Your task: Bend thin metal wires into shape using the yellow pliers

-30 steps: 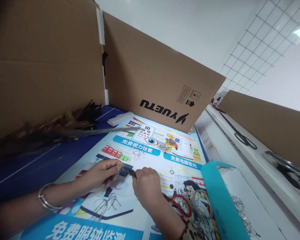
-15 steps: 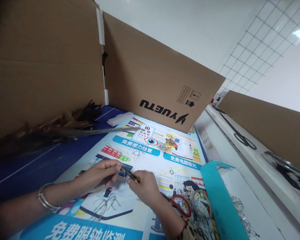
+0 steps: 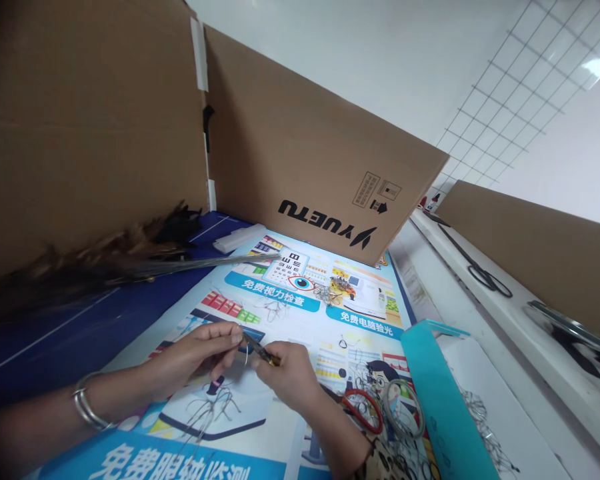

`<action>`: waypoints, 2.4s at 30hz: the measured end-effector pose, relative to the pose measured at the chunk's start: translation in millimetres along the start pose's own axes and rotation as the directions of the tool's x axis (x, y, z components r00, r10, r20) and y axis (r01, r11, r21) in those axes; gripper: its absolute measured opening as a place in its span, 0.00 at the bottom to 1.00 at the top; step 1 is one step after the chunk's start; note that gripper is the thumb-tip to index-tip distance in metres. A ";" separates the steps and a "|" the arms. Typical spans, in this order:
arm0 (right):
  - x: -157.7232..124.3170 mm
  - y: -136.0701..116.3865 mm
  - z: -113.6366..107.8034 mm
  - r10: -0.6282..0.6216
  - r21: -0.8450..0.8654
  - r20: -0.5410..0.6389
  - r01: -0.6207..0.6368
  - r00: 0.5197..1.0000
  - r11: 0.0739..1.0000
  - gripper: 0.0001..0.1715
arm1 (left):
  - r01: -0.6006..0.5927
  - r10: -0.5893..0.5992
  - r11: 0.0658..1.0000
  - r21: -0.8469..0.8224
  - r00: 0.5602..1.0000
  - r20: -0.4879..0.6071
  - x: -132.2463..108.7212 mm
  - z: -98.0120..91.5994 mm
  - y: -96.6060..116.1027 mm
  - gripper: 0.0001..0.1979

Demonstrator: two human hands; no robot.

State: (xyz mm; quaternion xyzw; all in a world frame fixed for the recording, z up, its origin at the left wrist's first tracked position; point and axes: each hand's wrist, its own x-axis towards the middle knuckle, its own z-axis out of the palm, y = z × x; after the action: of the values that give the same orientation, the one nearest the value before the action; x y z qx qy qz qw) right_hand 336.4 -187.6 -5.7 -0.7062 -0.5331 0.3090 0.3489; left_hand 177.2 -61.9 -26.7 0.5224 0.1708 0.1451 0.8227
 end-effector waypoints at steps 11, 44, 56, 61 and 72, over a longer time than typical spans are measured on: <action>2.9 8.0 2.5 0.016 0.060 -0.004 -0.016 1.000 0.998 0.13 | -0.026 0.027 0.999 -0.043 0.999 0.041 2.4 -3.1 -3.8 0.13; 1.6 2.9 -1.1 0.004 0.036 -0.001 -0.004 1.000 0.999 0.11 | -0.038 0.042 0.997 -0.073 0.998 0.053 0.9 -3.4 2.1 0.12; -1.7 -6.0 0.3 -0.064 -0.384 -0.120 0.013 0.991 0.923 0.10 | -0.062 0.100 0.962 0.266 0.987 -0.129 -1.5 4.4 5.2 0.15; -4.7 -10.7 1.9 -0.083 -0.547 -0.168 -0.023 0.982 0.837 0.06 | -0.134 0.258 0.868 0.479 0.945 -0.203 -3.4 0.5 -1.8 0.09; -8.5 -13.9 10.6 -0.046 -0.627 -0.192 -0.086 0.980 0.774 0.07 | -0.168 0.462 0.584 0.794 0.873 -0.155 -4.3 -3.5 -10.3 0.03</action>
State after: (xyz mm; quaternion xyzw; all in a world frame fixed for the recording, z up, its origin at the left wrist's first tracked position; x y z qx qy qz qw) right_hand 318.3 -191.5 0.3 -0.8148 -0.5611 0.0444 0.1387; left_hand 172.4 -65.2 -36.9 0.8056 0.2601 0.2952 0.4429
